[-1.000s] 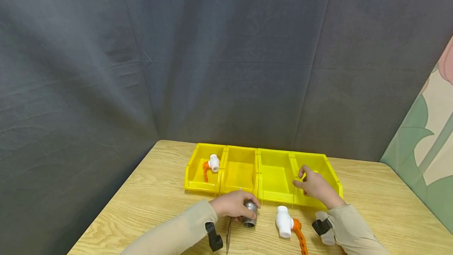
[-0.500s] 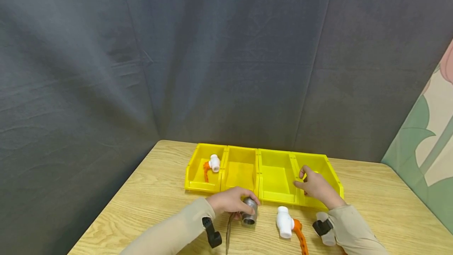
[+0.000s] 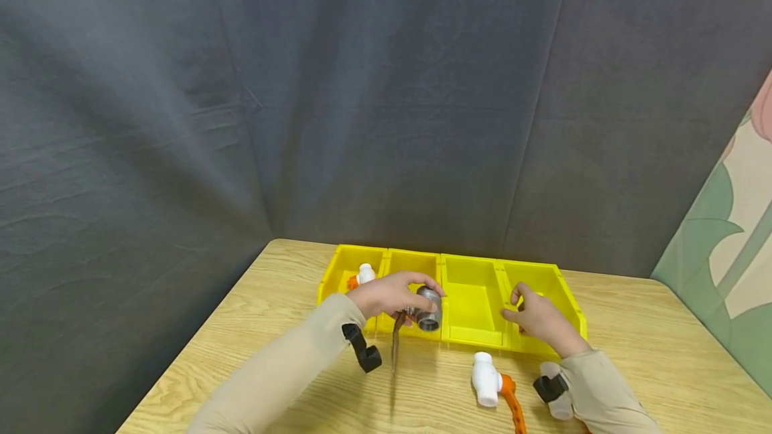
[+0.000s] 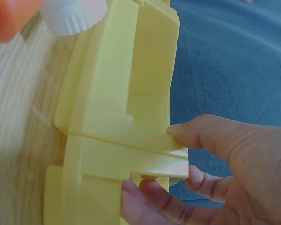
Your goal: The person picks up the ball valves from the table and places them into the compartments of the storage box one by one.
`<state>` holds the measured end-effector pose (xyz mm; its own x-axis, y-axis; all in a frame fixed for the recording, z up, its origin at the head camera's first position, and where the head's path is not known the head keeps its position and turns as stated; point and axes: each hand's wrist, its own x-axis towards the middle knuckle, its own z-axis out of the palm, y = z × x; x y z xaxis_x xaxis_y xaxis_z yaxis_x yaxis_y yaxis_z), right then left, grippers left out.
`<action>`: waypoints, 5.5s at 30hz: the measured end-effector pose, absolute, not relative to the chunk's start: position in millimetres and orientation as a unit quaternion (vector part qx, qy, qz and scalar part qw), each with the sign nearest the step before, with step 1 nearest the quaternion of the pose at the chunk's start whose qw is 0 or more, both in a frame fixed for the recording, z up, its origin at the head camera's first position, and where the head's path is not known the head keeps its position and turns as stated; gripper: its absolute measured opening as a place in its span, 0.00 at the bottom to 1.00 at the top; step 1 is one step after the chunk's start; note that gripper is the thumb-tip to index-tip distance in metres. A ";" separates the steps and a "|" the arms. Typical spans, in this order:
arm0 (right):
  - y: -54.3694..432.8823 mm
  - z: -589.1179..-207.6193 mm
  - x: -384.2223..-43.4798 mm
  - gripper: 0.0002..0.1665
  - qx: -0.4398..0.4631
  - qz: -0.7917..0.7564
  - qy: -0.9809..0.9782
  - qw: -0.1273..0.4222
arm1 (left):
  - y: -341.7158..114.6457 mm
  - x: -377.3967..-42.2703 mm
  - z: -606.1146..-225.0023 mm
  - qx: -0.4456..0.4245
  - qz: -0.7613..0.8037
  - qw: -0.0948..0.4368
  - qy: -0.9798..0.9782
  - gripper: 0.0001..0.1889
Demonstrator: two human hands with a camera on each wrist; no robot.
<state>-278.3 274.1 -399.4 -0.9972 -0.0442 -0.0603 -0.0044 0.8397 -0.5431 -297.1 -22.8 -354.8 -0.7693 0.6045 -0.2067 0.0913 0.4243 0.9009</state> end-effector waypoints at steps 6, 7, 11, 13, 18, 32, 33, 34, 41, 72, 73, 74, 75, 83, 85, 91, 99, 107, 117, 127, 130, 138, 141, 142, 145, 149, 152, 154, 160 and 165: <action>274.5 -399.9 -277.2 0.20 -0.017 -0.283 0.958 0.032 | -20.2 -320.2 -334.1 0.191 0.514 0.242 0.801 0.14; 274.5 -400.1 -277.1 0.20 -0.017 -0.283 0.958 0.032 | -19.6 -323.9 -331.7 0.187 0.517 0.236 0.801 0.14; 274.3 -400.5 -277.3 0.20 -0.018 -0.285 0.958 0.030 | -17.2 -338.3 -325.2 0.161 0.543 0.215 0.795 0.15; 274.5 -400.6 -277.6 0.20 -0.020 -0.285 0.958 0.030 | -15.9 -344.6 -324.1 0.145 0.558 0.206 0.791 0.15; 274.9 -400.3 -278.4 0.20 -0.021 -0.287 0.957 0.028 | -13.1 -356.8 -326.4 0.110 0.595 0.191 0.773 0.15; 272.8 -399.9 -278.6 0.20 -0.010 -0.282 0.959 0.035 | -5.2 -383.7 -363.0 0.034 0.670 0.173 0.721 0.14; 272.8 -400.0 -278.7 0.20 -0.010 -0.282 0.959 0.035 | -4.6 -384.5 -365.4 0.031 0.672 0.170 0.720 0.14; 272.8 -399.9 -278.6 0.20 -0.009 -0.282 0.959 0.036 | -4.3 -385.0 -367.3 0.029 0.674 0.167 0.719 0.14; 273.1 -399.8 -278.8 0.20 -0.015 -0.282 0.959 0.033 | -5.2 -387.0 -376.5 0.018 0.680 0.157 0.716 0.15; 273.1 -399.7 -279.6 0.19 -0.020 -0.278 0.960 0.027 | 17.0 -384.4 -402.1 -0.021 0.666 0.088 0.740 0.17; 273.0 -399.7 -279.5 0.19 -0.019 -0.277 0.960 0.027 | 17.9 -384.1 -402.8 -0.022 0.666 0.086 0.741 0.17; 272.9 -399.8 -279.4 0.19 -0.018 -0.276 0.961 0.028 | 18.7 -384.1 -403.4 -0.024 0.667 0.085 0.740 0.17; 272.8 -399.9 -279.3 0.19 -0.018 -0.275 0.961 0.028 | 19.4 -384.4 -404.0 -0.026 0.668 0.084 0.739 0.17; 273.0 -399.5 -279.2 0.19 -0.019 -0.277 0.960 0.027 | 22.4 -384.5 -408.0 -0.023 0.674 0.074 0.735 0.17; 273.3 -399.5 -279.3 0.19 -0.021 -0.277 0.960 0.026 | 22.4 -383.5 -408.4 -0.020 0.676 0.073 0.733 0.18; 272.7 -399.9 -278.7 0.19 -0.019 -0.276 0.961 0.026 | 22.2 -382.5 -410.5 -0.021 0.680 0.074 0.729 0.18; 272.1 -398.0 -278.5 0.19 -0.017 -0.273 0.961 0.029 | 22.9 -383.5 -415.8 -0.030 0.678 0.071 0.731 0.17; 272.8 -399.0 -279.2 0.19 -0.017 -0.277 0.960 0.031 | 26.3 -385.1 -420.2 -0.045 0.679 0.067 0.729 0.15; 273.5 -398.8 -279.0 0.19 -0.018 -0.277 0.960 0.027 | 28.2 -382.8 -424.4 -0.050 0.676 0.064 0.732 0.16; 273.3 -401.0 -279.9 0.20 -0.012 -0.280 0.959 0.033 | 27.9 -385.8 -433.0 -0.059 0.680 0.074 0.727 0.15; 273.8 -402.1 -280.4 0.20 -0.013 -0.280 0.959 0.032 | 27.9 -384.7 -432.9 -0.060 0.680 0.073 0.727 0.15; 273.4 -402.0 -280.4 0.20 -0.010 -0.277 0.960 0.032 | 28.2 -384.0 -432.5 -0.066 0.665 0.079 0.739 0.15; 273.7 -401.9 -280.8 0.20 -0.010 -0.277 0.960 0.032 | 27.9 -382.3 -430.1 -0.064 0.653 0.082 0.750 0.15; 273.8 -401.7 -280.9 0.20 -0.010 -0.277 0.960 0.031 | 27.7 -381.7 -429.3 -0.063 0.649 0.083 0.754 0.16; 273.6 -402.0 -280.8 0.20 -0.012 -0.278 0.960 0.031 | 27.5 -381.0 -428.3 -0.061 0.637 0.083 0.764 0.16; 273.2 -402.5 -280.1 0.19 -0.012 -0.277 0.960 0.030 | 28.2 -383.3 -429.7 -0.062 0.623 0.084 0.775 0.16; 272.9 -401.6 -279.8 0.19 -0.015 -0.276 0.961 0.027 | 28.7 -385.2 -430.8 -0.062 0.616 0.084 0.781 0.15; 272.8 -400.6 -279.6 0.19 -0.019 -0.277 0.960 0.025 | 29.0 -386.1 -430.7 -0.062 0.611 0.084 0.785 0.15; 272.1 -399.5 -278.7 0.19 -0.015 -0.280 0.959 0.031 | 29.6 -387.3 -428.8 -0.057 0.583 0.082 0.806 0.16; 272.4 -399.1 -278.6 0.19 -0.017 -0.281 0.959 0.030 | 29.5 -385.8 -425.3 -0.050 0.560 0.091 0.822 0.18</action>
<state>-278.6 272.4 -399.1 -0.9976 -0.0488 -0.0482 -0.0150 0.8412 -0.5406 -385.8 29.5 -425.3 -0.9787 0.0198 -0.2043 -0.1828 0.3685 0.9115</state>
